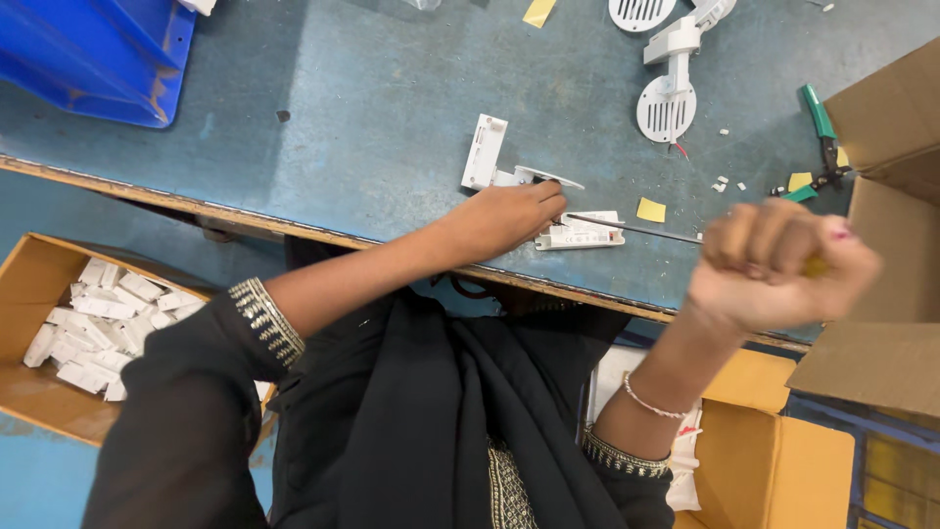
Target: The person assembles white plastic electronic components on a blue workbench. They use a screwdriver to tighten screws, insert small white plastic pieces, and use pliers to cut a white plastic tube. The person handles multiple components, placing them into a blue crate and a cardboard box.
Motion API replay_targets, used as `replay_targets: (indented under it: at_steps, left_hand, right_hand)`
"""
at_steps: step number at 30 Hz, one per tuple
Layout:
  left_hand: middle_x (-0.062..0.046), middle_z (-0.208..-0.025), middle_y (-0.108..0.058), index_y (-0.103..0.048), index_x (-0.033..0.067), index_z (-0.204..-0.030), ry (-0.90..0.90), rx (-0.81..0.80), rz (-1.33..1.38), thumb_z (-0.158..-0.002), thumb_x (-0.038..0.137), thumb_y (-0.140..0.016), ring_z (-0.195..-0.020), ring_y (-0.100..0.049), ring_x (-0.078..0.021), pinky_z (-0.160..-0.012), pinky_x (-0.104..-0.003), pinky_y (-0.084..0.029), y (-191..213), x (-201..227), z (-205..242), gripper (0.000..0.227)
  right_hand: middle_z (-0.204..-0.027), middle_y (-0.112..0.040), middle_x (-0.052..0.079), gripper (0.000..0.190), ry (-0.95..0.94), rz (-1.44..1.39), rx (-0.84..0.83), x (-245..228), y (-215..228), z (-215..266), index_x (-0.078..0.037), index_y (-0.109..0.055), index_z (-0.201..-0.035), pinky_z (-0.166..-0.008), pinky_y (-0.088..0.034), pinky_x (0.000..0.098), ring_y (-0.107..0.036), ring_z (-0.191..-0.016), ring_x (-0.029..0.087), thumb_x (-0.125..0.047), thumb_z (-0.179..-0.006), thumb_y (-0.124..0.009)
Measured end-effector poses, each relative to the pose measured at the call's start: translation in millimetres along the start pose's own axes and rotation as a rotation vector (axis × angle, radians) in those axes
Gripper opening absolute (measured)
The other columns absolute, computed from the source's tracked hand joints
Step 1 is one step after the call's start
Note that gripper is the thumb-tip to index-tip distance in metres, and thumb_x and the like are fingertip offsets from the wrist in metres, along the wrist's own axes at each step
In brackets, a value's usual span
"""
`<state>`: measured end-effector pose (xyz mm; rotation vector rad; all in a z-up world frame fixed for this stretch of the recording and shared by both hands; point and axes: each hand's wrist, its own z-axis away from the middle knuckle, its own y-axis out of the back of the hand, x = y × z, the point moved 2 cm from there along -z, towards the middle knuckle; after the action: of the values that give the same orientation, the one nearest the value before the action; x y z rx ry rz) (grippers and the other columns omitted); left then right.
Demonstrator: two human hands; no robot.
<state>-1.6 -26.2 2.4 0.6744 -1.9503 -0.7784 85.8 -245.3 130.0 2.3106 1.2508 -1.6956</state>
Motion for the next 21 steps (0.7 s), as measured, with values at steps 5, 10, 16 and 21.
replay_targets:
  at_steps: [5, 10, 16, 21]
  left_hand:
    - [-0.012, -0.106, -0.055, -0.055, 0.0004, -0.109, -0.011, 0.070, 0.018, -0.100, 0.015, -0.060, -0.097, -0.065, -0.0296, -0.074, -0.040, -0.053, 1, 4, 8, 0.018]
    - [-0.012, -0.105, -0.055, -0.056, 0.0008, -0.110, -0.027, 0.188, 0.046, -0.098, 0.014, -0.060, -0.098, -0.064, -0.0288, -0.078, -0.039, -0.054, 1, 6, 14, 0.018]
    - [-0.011, -0.099, -0.056, -0.057, 0.0021, -0.103, 0.036, 0.217, 0.131, -0.099, 0.018, -0.064, -0.092, -0.065, -0.0292, -0.075, -0.040, -0.053, -2, 5, 14, 0.018]
    - [-0.011, -0.098, -0.058, -0.057, 0.0015, -0.102, 0.082, 0.268, 0.090, -0.099, 0.017, -0.066, -0.087, -0.065, -0.0292, -0.073, -0.041, -0.053, -3, 6, 17, 0.018]
  right_hand:
    - [-0.052, -0.024, -0.001, 0.042, 0.088, 0.326, 0.058, -25, 5, 10, -0.012, -0.029, -0.063, -0.039, -0.018, 0.0275, -0.016, -0.040, 0.010, -0.023, -0.099, -0.049]
    - [-0.082, -0.060, 0.007, 0.017, -0.158, 1.079, -0.220, -11, -9, 21, 0.001, -0.068, -0.094, -0.065, -0.046, 0.0250, -0.057, -0.071, 0.017, -0.012, -0.105, -0.073]
    - [-0.123, -0.056, 0.015, 0.052, -0.308, 1.490, -0.382, 66, -26, 39, -0.010, -0.069, -0.125, -0.090, -0.050, 0.0444, -0.058, -0.113, 0.034, -0.025, -0.078, -0.086]
    - [-0.127, -0.056, 0.013, 0.052, -0.323, 1.595, -0.298, 77, -26, 50, -0.010, -0.068, -0.122, -0.087, -0.051, 0.0462, -0.055, -0.120, 0.034, -0.028, -0.077, -0.086]
